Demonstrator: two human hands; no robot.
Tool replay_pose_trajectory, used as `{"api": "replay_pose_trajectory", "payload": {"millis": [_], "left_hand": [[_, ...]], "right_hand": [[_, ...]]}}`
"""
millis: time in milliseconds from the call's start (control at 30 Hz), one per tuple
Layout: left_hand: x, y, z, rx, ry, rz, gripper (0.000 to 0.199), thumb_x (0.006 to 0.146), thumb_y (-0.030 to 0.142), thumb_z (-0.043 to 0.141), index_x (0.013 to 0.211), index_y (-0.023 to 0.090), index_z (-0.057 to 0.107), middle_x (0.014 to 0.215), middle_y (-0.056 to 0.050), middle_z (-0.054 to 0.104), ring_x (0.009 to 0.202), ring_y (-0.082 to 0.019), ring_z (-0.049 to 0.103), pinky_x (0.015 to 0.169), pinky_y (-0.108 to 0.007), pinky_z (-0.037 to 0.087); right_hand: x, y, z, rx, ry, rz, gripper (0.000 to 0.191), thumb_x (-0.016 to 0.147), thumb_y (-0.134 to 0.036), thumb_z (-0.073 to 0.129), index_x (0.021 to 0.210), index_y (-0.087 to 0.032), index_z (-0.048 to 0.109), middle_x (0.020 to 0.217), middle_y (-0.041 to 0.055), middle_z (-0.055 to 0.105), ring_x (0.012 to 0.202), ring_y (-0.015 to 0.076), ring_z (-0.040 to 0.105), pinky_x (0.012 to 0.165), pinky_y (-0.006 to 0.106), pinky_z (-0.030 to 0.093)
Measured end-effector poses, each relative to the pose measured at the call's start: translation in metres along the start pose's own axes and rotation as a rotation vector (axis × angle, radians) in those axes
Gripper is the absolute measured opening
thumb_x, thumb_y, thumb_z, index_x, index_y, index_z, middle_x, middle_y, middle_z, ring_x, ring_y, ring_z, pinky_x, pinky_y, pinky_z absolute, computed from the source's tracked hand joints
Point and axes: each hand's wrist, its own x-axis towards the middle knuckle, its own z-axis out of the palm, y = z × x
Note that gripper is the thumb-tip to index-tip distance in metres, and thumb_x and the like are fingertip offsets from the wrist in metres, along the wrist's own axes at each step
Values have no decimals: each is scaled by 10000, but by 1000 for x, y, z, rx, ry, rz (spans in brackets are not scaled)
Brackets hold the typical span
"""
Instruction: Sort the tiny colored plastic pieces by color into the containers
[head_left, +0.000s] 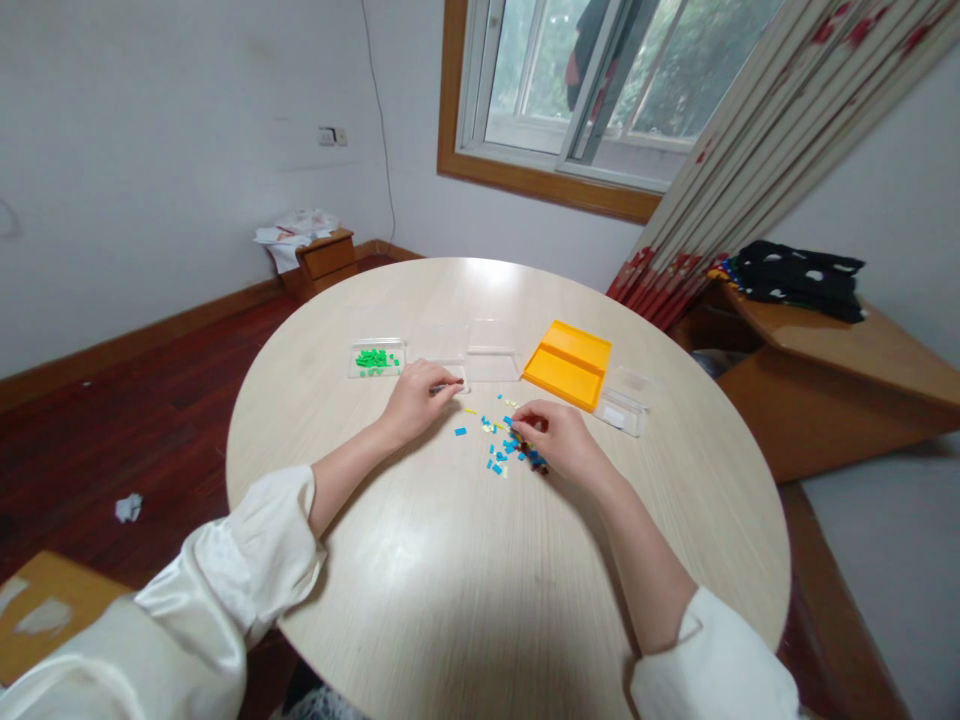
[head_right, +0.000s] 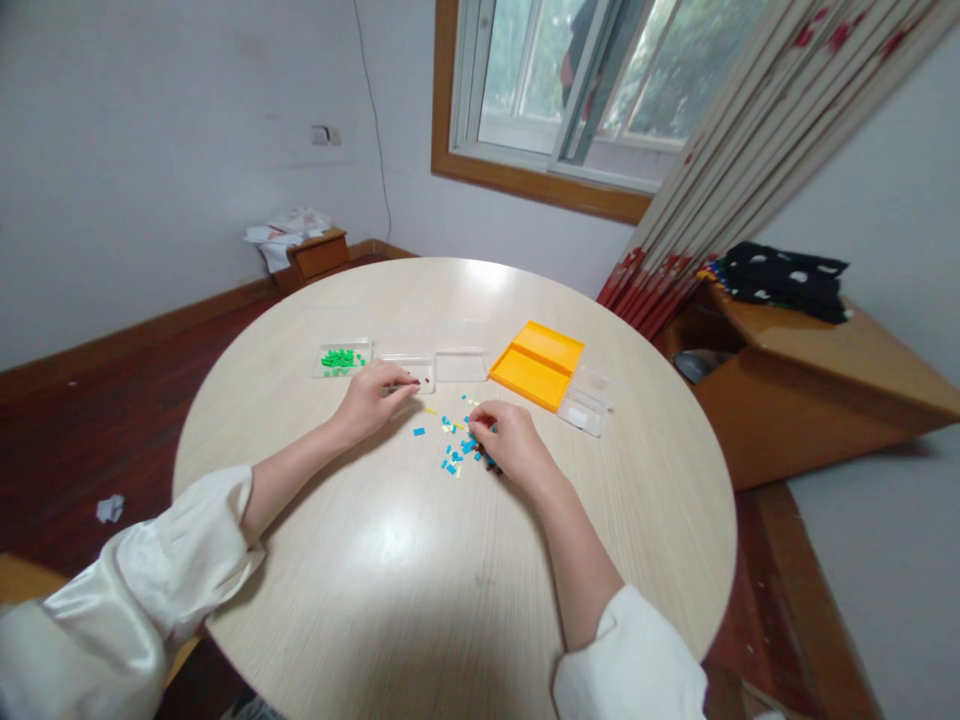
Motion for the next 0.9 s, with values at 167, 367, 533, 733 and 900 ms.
{"api": "replay_pose_trajectory", "payload": {"millis": [167, 367, 533, 733, 900], "left_hand": [[8, -16, -7, 120, 69, -189, 145, 798, 244, 606, 711, 185, 706, 759, -39, 695, 751, -186, 551, 768, -331, 387], [8, -20, -9, 158, 25, -246, 173, 808, 285, 596, 733, 206, 731, 770, -43, 706, 719, -187, 544, 751, -333, 377], [8, -23, -7, 189, 25, -263, 189, 795, 312, 608, 689, 206, 723, 711, -40, 694, 690, -179, 544, 709, -315, 377], [8, -22, -7, 215, 26, -280, 214, 770, 324, 642, 606, 192, 678, 648, -30, 671, 646, -171, 541, 653, -301, 360], [9, -19, -7, 217, 37, -274, 301, 781, 341, 630, 526, 183, 598, 554, -17, 620, 604, -162, 528, 620, -292, 341]], "right_hand": [[-6, 6, -17, -74, -207, -31, 119, 720, -174, 559, 667, -160, 664, 681, 30, 652, 613, 126, 560, 557, 230, 413], [-9, 3, -19, -135, -257, -85, 117, 706, -174, 555, 649, -168, 656, 636, 8, 601, 572, 113, 508, 542, 231, 389], [-10, -2, -18, -216, -264, -115, 104, 700, -159, 569, 647, -175, 658, 666, 16, 622, 603, 123, 528, 580, 238, 399], [-10, -2, -18, -249, -255, -118, 146, 710, -132, 535, 633, -170, 653, 645, 18, 612, 589, 124, 517, 561, 233, 385], [-8, 4, -16, -186, -239, -116, 164, 701, -114, 522, 632, -169, 660, 649, 18, 618, 578, 119, 521, 551, 229, 388]]}}
